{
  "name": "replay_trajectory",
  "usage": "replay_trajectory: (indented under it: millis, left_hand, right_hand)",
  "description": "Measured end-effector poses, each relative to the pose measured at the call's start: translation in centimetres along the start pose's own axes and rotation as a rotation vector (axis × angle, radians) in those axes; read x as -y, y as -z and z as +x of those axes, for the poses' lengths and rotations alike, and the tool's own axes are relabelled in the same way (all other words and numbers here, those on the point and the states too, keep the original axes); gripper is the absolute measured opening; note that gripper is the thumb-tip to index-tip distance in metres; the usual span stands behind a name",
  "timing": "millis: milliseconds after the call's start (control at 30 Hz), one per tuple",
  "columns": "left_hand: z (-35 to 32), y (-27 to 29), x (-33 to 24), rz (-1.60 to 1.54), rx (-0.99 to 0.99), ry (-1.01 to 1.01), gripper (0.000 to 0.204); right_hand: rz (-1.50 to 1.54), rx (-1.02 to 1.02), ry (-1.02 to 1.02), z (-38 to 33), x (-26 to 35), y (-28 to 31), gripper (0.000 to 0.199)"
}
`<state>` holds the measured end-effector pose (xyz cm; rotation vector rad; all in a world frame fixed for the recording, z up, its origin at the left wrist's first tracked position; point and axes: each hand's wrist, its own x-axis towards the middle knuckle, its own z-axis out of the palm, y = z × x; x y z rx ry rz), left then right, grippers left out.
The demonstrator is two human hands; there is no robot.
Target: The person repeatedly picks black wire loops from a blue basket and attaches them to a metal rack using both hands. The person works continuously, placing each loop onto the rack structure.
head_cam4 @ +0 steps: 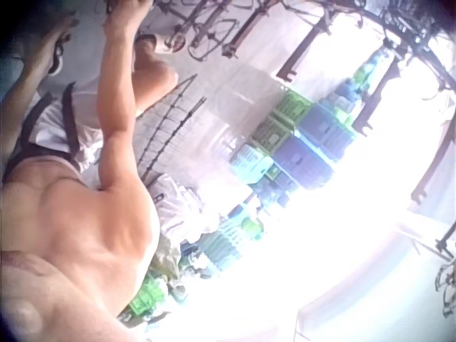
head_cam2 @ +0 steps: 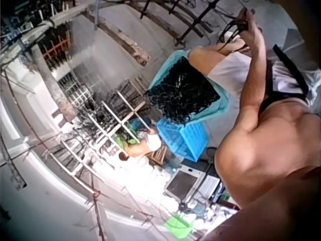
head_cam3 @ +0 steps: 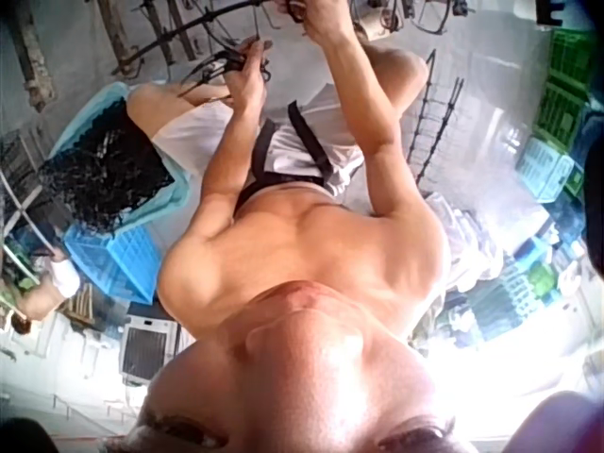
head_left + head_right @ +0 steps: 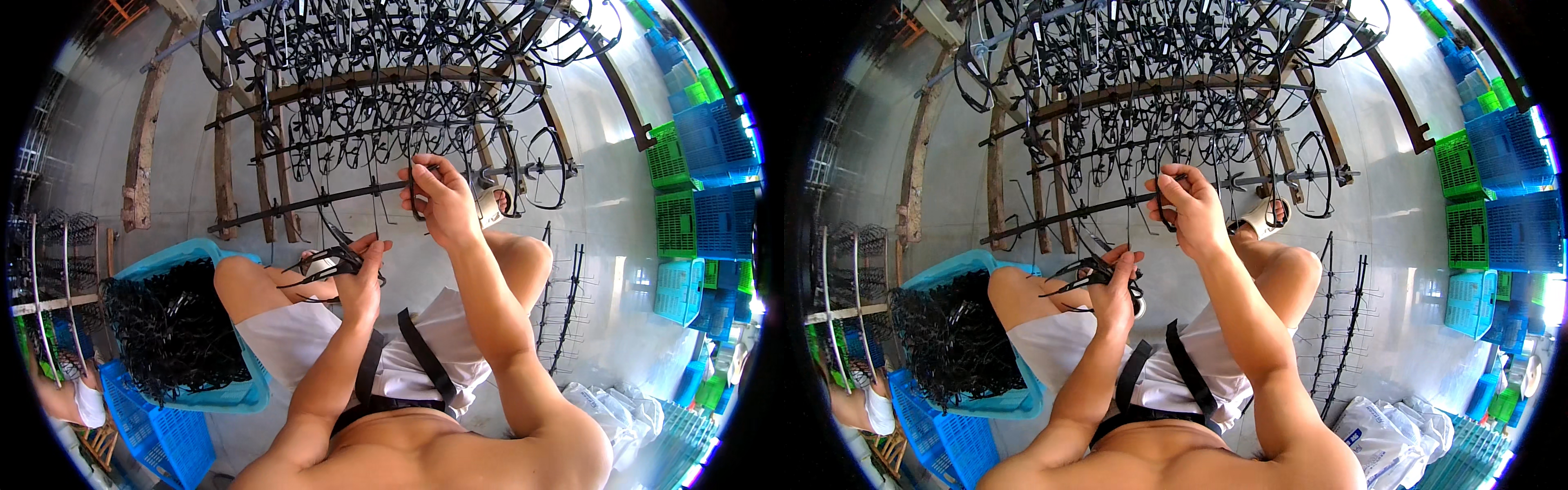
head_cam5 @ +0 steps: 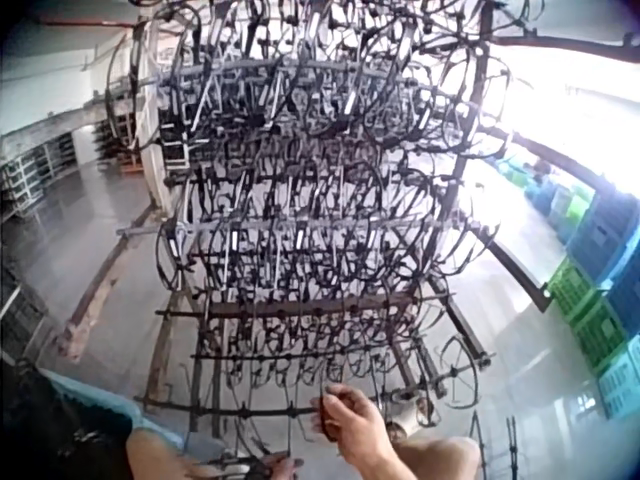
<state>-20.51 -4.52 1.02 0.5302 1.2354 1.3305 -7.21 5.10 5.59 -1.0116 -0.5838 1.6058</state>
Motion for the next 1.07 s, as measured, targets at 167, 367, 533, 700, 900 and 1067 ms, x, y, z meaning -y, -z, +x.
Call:
replay_trajectory:
  millis: [167,367,533,700,900,1067]
  left_hand:
    - [0.1,0.2,0.1,-0.039,0.030,-0.029,0.024]
    - [0.1,0.0,0.3,-0.010,0.009,-0.053,0.019]
    - [0.9,0.0,0.1,0.039,0.019,-0.167,0.015]
    - [1.1,-1.1,-0.9,0.117,-0.047,-0.184,0.015]
    - [1.1,-1.2,-1.0,0.106,-0.028,-0.183,0.016]
    - [0.9,-1.1,-1.1,0.126,-0.041,-0.169,0.019]
  right_hand:
    - [0.045,0.006,0.017,0.1,-0.2,-0.1,0.023]
    - [0.060,0.020,0.084,-0.3,-0.7,0.3,0.020]
    - [-0.192,0.019,0.126,-1.9,-0.4,0.4,0.016]
    - [-0.247,0.026,0.094,-2.5,-0.4,0.9,0.013]
    - [-0.213,0.008,0.076,-2.6,0.3,0.3,0.012]
    - [-0.255,0.047,0.074,-2.2,0.2,0.6,0.014]
